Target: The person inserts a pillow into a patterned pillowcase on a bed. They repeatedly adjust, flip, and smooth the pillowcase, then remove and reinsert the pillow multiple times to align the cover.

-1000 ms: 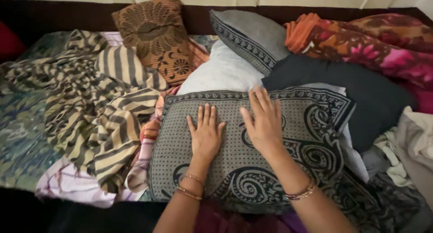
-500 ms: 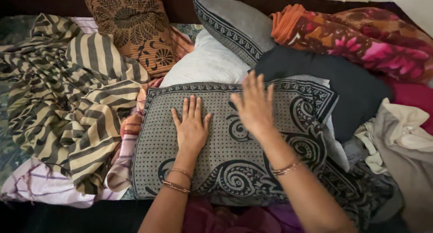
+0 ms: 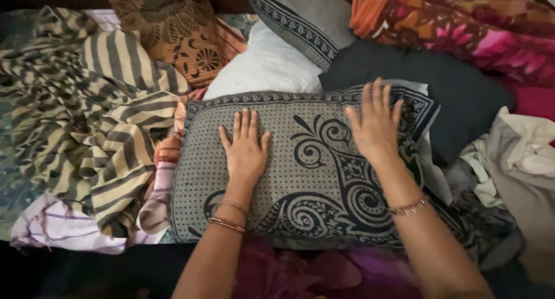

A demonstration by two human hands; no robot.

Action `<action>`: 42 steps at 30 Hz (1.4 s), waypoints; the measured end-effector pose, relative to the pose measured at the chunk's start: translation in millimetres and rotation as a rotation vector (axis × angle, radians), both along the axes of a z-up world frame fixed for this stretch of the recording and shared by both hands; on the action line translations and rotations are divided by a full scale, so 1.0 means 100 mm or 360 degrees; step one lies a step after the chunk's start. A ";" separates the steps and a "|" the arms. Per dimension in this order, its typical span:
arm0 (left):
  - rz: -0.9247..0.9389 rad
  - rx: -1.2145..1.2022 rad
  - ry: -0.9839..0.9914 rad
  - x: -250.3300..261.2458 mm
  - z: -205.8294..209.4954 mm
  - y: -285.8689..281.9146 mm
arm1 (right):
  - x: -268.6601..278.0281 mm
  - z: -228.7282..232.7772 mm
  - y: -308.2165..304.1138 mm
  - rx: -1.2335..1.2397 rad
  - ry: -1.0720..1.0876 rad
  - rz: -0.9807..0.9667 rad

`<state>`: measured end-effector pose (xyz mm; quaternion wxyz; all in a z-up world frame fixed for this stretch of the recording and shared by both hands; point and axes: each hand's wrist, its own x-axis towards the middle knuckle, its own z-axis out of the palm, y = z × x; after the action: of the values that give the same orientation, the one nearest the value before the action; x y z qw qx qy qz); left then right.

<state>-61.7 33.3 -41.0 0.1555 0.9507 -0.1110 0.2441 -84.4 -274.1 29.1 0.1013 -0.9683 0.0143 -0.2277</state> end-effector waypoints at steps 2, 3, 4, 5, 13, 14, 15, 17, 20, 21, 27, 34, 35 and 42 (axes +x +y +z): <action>-0.0012 -0.0024 0.0054 0.01 0.01 0.00 | -0.20 0.13 -0.06 0.0077 -0.0157 0.0056; -0.0020 -0.0033 0.0078 0.02 0.02 0.00 | -0.33 0.10 -0.08 0.0115 -0.0199 0.0075; -0.0018 -0.0028 0.0080 0.01 0.02 0.01 | -0.44 0.03 -0.11 0.0149 -0.0246 0.0098; -0.0015 -0.0022 0.0083 0.00 0.02 0.01 | -0.47 -0.11 -0.08 0.0095 -0.0120 0.0053; -0.0021 -0.0031 0.0048 0.02 0.03 0.00 | -0.42 -0.17 0.03 0.0115 0.0325 -0.0037; -0.0019 -0.0033 0.0044 0.01 0.01 0.01 | -0.50 -0.02 0.09 0.0156 0.0154 0.0060; -0.0017 -0.0034 0.0040 0.01 -0.01 0.01 | -0.63 0.12 0.16 0.0197 -0.0019 0.0157; -0.0009 -0.0029 0.0051 0.01 -0.02 0.00 | -0.82 0.34 0.38 0.0202 -0.0263 0.0314; -0.0003 -0.0026 0.0029 0.02 -0.01 0.01 | -0.93 0.25 0.84 0.0066 -0.0254 0.0412; -0.0003 -0.0026 0.0018 0.01 -0.01 0.01 | -0.90 0.12 1.00 0.0013 -0.0108 0.0391; 0.0000 -0.0003 -0.0037 -0.01 -0.03 0.01 | -0.83 -0.37 1.05 -0.0147 0.0193 0.0475; -0.0211 -0.0449 0.0164 0.13 -0.17 0.14 | -1.22 0.00 1.37 -0.0105 -0.0238 0.0868; -0.0287 -0.0661 0.0273 0.19 -0.15 0.18 | -1.29 -0.04 1.43 -0.0134 -0.0290 0.0909; -0.0856 -0.1766 0.1123 0.29 0.07 0.68 | -1.16 -0.32 1.59 -0.0299 0.0012 0.0873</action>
<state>-32.4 101.0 -33.7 0.6983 0.6933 -0.1441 -0.1047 -200.2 -114.8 -3.0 0.0688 -0.9420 -0.2689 -0.1884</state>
